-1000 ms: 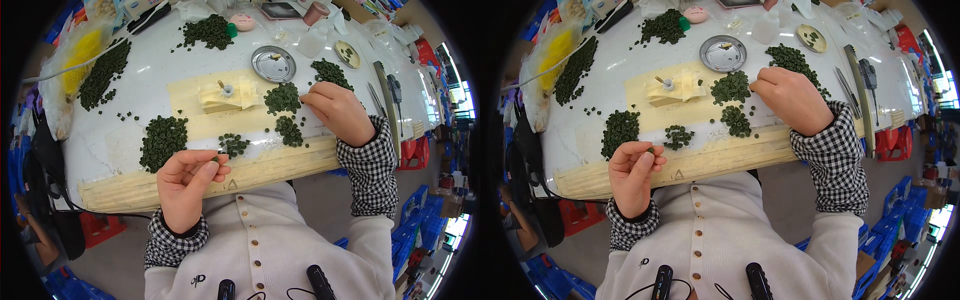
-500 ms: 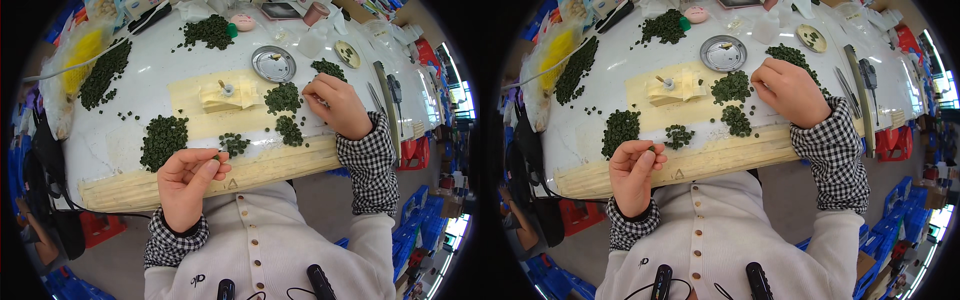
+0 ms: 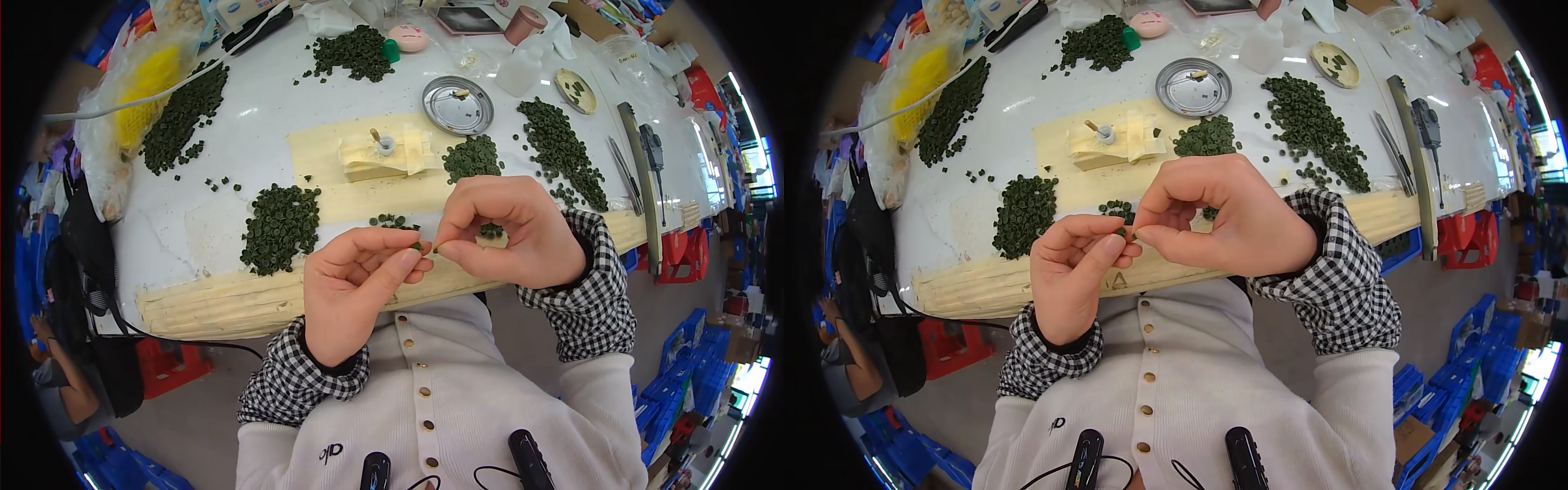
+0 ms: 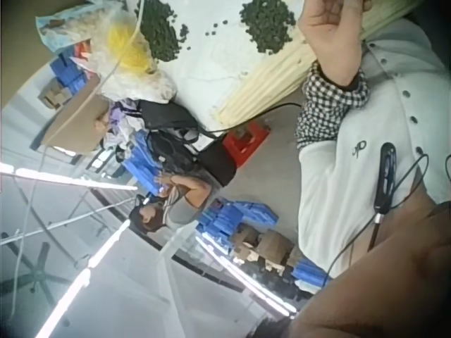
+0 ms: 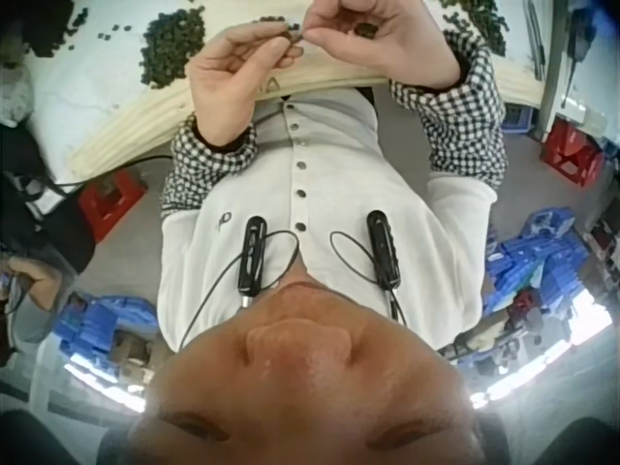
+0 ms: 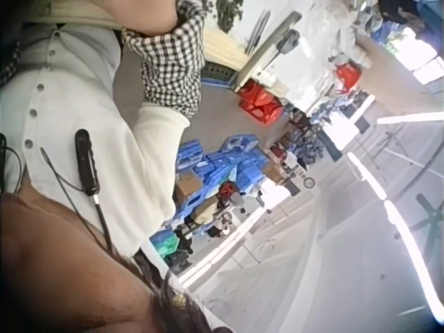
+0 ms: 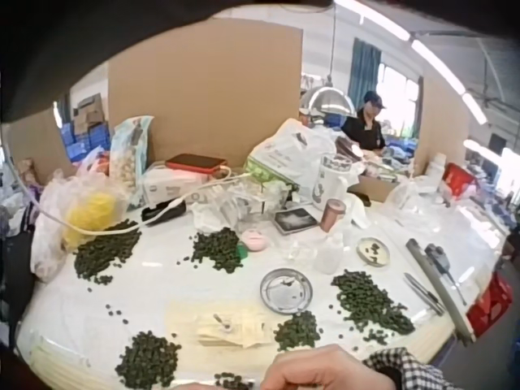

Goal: Assembling small green plastic foliage pieces onto a toy tree component.

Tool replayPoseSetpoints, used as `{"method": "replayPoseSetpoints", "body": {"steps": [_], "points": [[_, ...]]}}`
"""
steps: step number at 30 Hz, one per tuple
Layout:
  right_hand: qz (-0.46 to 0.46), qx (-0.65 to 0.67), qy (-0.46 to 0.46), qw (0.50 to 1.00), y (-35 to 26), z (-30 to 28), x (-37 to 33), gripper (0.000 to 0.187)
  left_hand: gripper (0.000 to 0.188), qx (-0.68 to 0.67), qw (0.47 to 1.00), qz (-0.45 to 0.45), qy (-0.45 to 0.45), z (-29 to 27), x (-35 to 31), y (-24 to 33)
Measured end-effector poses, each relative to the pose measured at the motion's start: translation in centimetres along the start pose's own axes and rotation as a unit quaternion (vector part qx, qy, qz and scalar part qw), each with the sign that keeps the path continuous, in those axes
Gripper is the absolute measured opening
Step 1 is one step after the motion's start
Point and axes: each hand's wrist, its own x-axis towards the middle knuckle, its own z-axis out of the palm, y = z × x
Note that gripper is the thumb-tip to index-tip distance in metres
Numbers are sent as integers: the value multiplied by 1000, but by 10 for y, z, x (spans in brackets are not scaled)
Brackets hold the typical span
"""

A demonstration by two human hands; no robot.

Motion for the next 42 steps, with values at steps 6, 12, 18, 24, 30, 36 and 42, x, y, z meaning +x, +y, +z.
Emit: {"method": "replayPoseSetpoints", "body": {"steps": [6, 12, 18, 24, 30, 36, 42], "points": [[-38, 2, 15, 999, 7, 8, 5, 5, 19, -1, 1000, 7, -7, -2, -1, -3], [-37, 7, 23, 999, 8, 10, 5, 8, 19, 4, 1000, 1, 2, -1, -2, -3], [10, 22, 4, 1000, 6, 9, 3, 5, 19, 16, 1000, 0, 5, -1, -3, -2], [27, 29, 1, 999, 6, 9, 2, 5, 18, 20, 1000, -4, 5, -1, -3, -2], [21, 12, 24, 999, 5, 13, 1, 6, 21, 92, 994, 57, 21, 1, -6, -4], [22, 20, 11, 1000, 6, 12, 1, 5, 21, 70, 996, 50, -3, 0, -5, -4], [87, 130, -25, 987, 9, 10, 0, 9, 20, 16, 1000, 13, -17, -2, -5, -2]]}}
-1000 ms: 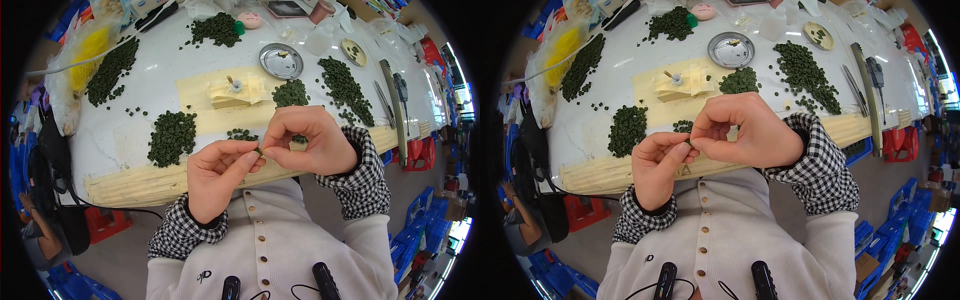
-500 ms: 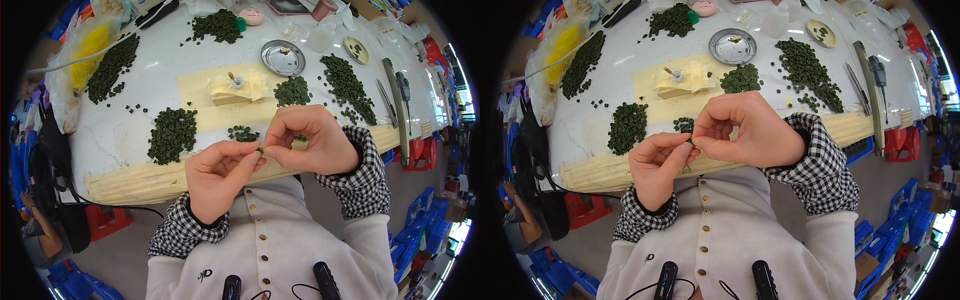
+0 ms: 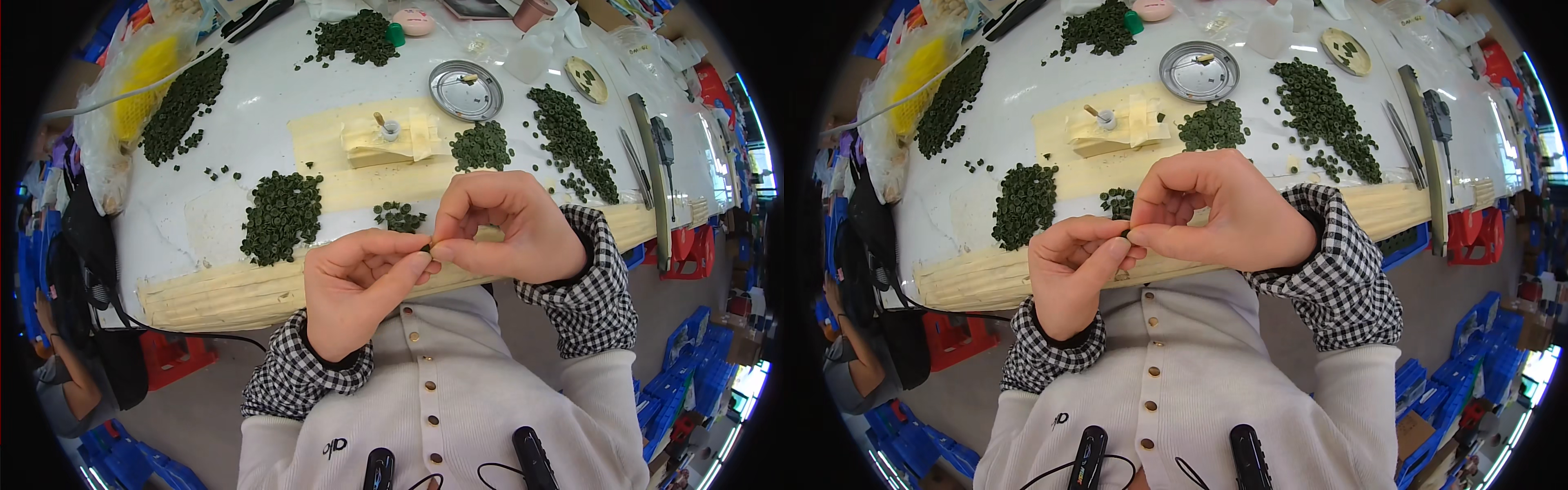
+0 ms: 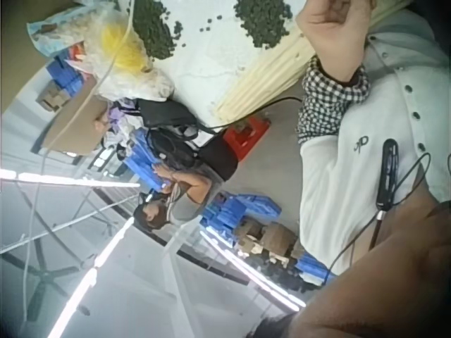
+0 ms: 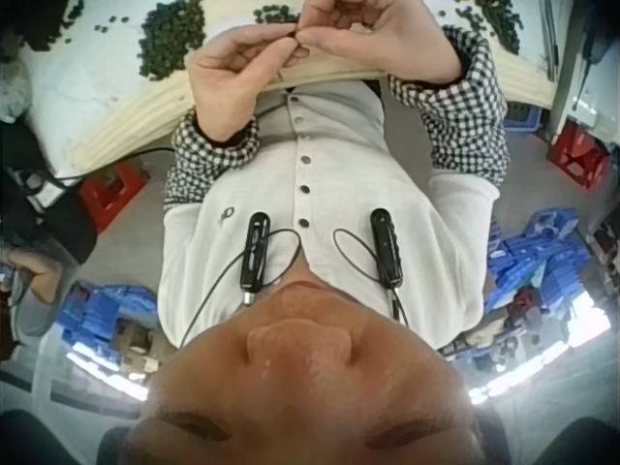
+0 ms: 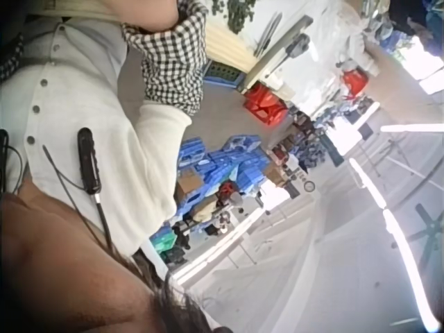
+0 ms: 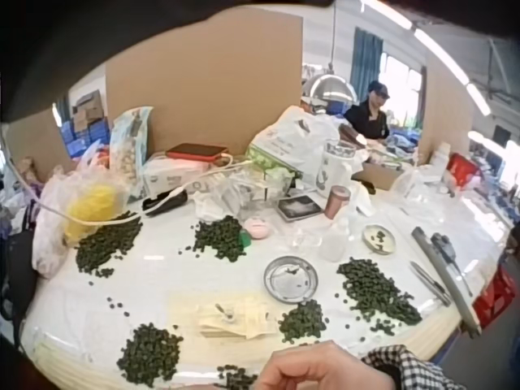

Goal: Assembling small green plastic foliage pieces onto a toy tree component.

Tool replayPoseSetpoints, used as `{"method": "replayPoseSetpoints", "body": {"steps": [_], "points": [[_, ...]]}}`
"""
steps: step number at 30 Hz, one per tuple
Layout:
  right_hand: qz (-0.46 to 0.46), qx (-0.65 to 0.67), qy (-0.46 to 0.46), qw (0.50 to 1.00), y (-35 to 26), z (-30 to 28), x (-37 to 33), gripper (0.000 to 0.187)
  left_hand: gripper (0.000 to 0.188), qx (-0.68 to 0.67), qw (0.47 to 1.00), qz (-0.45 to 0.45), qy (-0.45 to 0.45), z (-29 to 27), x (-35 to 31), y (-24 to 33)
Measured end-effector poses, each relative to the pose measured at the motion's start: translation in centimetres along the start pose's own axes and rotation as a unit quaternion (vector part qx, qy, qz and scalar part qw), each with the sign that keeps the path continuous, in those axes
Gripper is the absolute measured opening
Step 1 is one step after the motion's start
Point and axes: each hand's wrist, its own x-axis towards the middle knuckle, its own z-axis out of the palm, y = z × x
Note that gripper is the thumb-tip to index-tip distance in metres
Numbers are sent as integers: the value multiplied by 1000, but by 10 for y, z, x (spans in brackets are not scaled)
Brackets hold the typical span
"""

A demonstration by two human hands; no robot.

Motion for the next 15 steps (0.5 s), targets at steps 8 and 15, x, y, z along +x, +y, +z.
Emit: {"method": "replayPoseSetpoints", "body": {"steps": [8, 15], "points": [[21, 38, -1, 999, 0, 2, 0, 9, 18, 7, 1000, 2, 12, 0, 0, 0], [1, 4, 22, 1000, 1, 6, -1, 8, 18, 9, 1000, 1, 22, 1, 0, 1]]}}
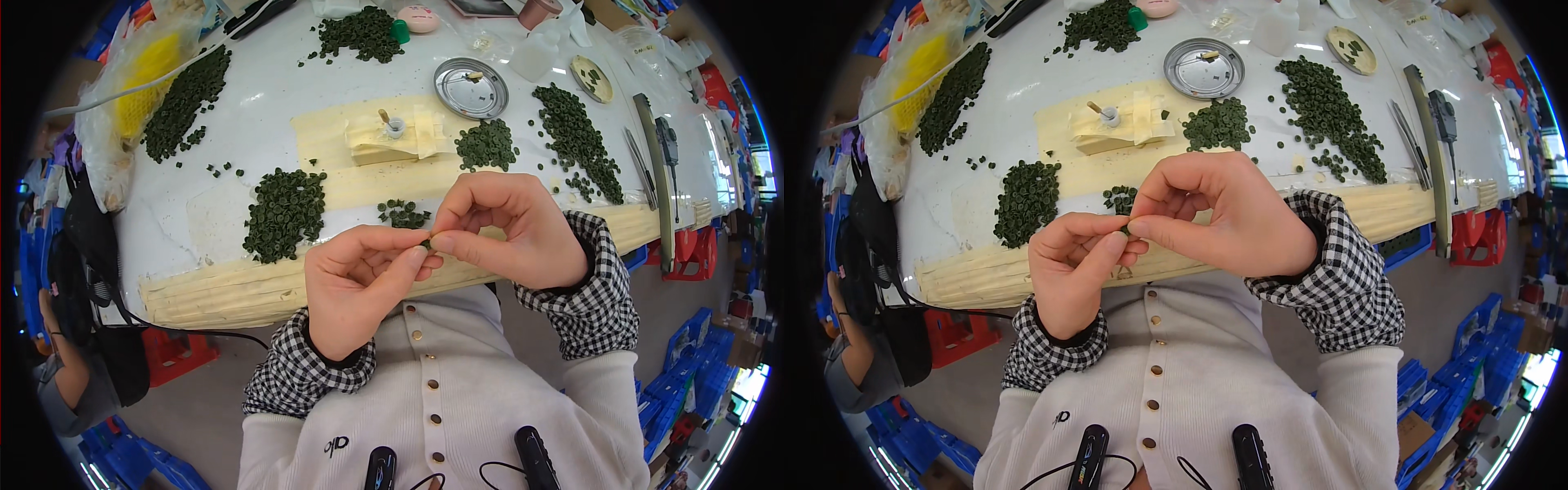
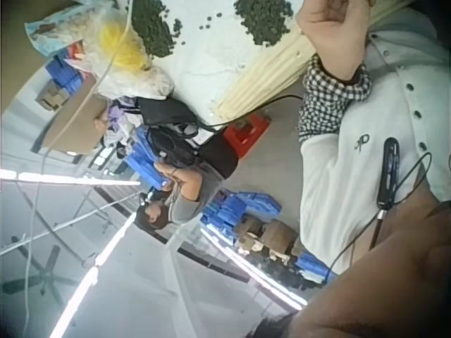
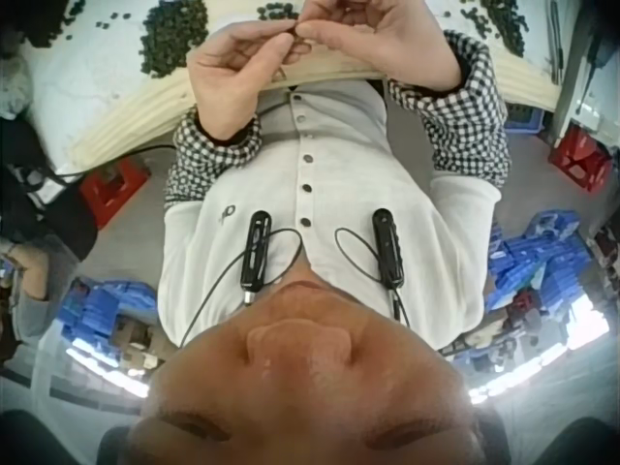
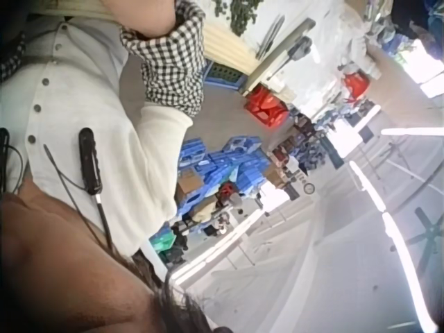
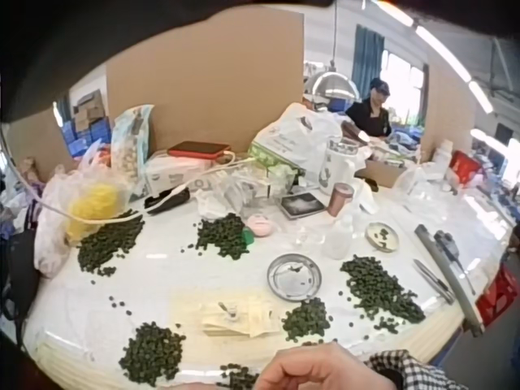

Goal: Assembling small green plastic foliage pieces onto a toy tree component.

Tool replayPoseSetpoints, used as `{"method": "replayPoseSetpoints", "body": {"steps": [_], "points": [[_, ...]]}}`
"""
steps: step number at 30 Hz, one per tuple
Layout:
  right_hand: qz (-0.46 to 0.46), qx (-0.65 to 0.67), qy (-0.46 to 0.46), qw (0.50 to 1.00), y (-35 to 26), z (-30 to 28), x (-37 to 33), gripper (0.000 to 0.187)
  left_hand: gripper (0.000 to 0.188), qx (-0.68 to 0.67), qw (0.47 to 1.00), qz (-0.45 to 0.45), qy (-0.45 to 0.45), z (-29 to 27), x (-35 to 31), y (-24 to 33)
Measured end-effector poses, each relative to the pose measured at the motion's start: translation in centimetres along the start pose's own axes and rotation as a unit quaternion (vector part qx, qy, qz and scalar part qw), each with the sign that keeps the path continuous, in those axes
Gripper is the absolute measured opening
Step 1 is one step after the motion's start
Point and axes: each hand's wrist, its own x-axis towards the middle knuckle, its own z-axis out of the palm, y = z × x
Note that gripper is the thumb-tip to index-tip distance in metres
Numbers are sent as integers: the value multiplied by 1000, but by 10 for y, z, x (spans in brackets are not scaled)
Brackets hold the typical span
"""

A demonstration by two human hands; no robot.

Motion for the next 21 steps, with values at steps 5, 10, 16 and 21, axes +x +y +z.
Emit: {"method": "replayPoseSetpoints", "body": {"steps": [5, 10, 16, 21], "points": [[-36, -38, 22, 998, -1, 4, -1, 7, 18, 11, 1000, 4, 7, 0, 0, 0], [-54, -47, 33, 997, 1, 6, -1, 6, 18, 6, 1000, 6, 8, -1, 0, -1], [-82, -64, 77, 992, 2, 11, 1, 7, 18, 12, 1000, 13, 9, -1, 0, -2], [-75, -50, 72, 993, 1, 12, 1, 8, 17, 8, 1000, 12, 18, 0, -2, -1]]}}
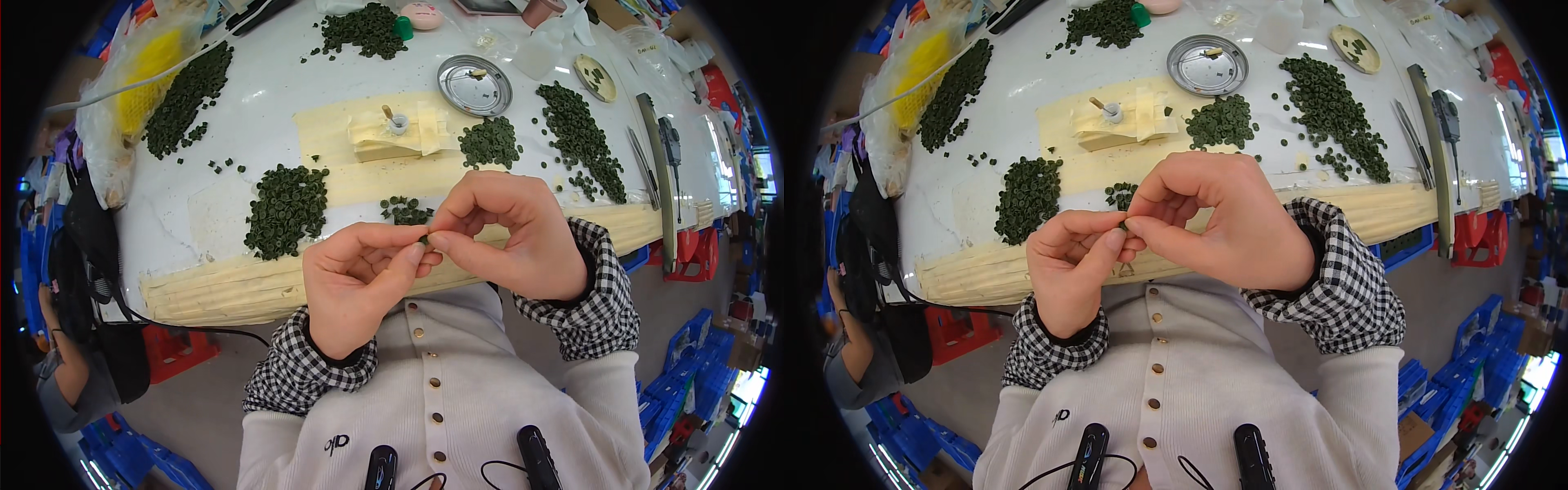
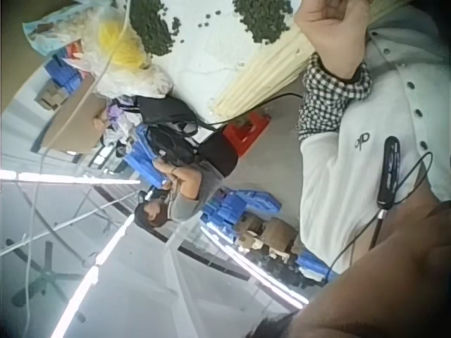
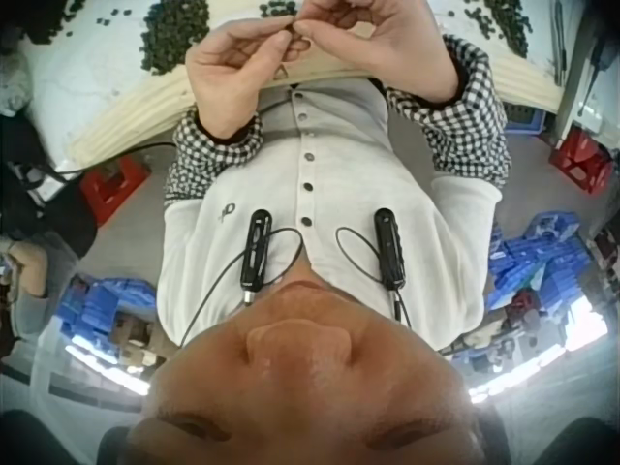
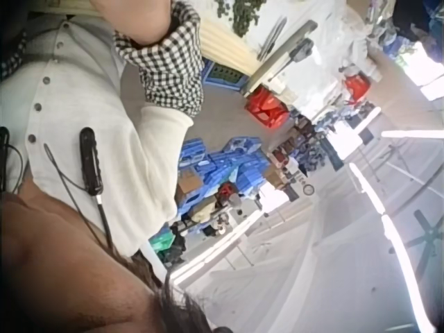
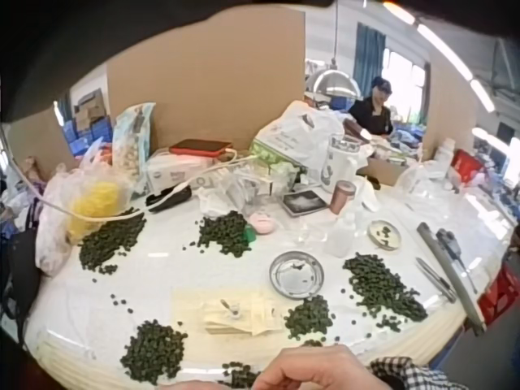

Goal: Assembling small green plastic foliage pieces onto a toy tree component.

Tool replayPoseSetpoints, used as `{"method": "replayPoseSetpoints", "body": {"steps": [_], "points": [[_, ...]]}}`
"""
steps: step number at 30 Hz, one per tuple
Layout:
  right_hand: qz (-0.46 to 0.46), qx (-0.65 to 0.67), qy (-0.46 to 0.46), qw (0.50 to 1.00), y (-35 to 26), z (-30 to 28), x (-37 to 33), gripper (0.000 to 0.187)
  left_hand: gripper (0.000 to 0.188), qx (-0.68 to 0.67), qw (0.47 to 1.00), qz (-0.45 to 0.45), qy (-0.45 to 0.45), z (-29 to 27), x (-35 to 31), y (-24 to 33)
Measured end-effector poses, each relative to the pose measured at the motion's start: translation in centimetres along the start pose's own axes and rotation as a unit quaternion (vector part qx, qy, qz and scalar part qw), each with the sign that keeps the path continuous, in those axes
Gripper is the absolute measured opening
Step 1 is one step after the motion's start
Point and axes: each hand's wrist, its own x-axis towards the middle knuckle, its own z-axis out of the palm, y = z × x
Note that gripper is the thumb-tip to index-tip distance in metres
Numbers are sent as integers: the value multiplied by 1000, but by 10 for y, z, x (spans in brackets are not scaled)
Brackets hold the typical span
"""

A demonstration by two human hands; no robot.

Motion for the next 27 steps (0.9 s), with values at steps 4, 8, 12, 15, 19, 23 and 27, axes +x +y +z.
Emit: {"method": "replayPoseSetpoints", "body": {"steps": [4, 8, 12, 15, 19, 23, 27], "points": [[11, 19, -6, 1000, 2, 2, -1, 8, 17, -9, 1000, -5, 4, -1, -1, -1], [25, 37, -5, 999, 2, 4, -1, 9, 17, -23, 1000, 15, -6, -3, -1, -5], [23, 46, -2, 999, 3, 6, -2, 9, 16, -27, 999, 23, -8, -4, -1, -5], [9, 35, 9, 999, 4, 6, -1, 9, 17, -17, 1000, 13, 7, -2, -1, -2], [-47, -9, 44, 998, 5, 6, 0, 8, 19, 4, 999, 33, 29, 2, -1, 1], [-105, -87, 70, 988, 4, 6, -3, 11, 21, 73, 994, 74, 47, 4, -2, 4], [-131, -135, 64, 980, -1, 8, -3, 13, 23, 80, 992, 91, 39, 1, -3, 1]]}}
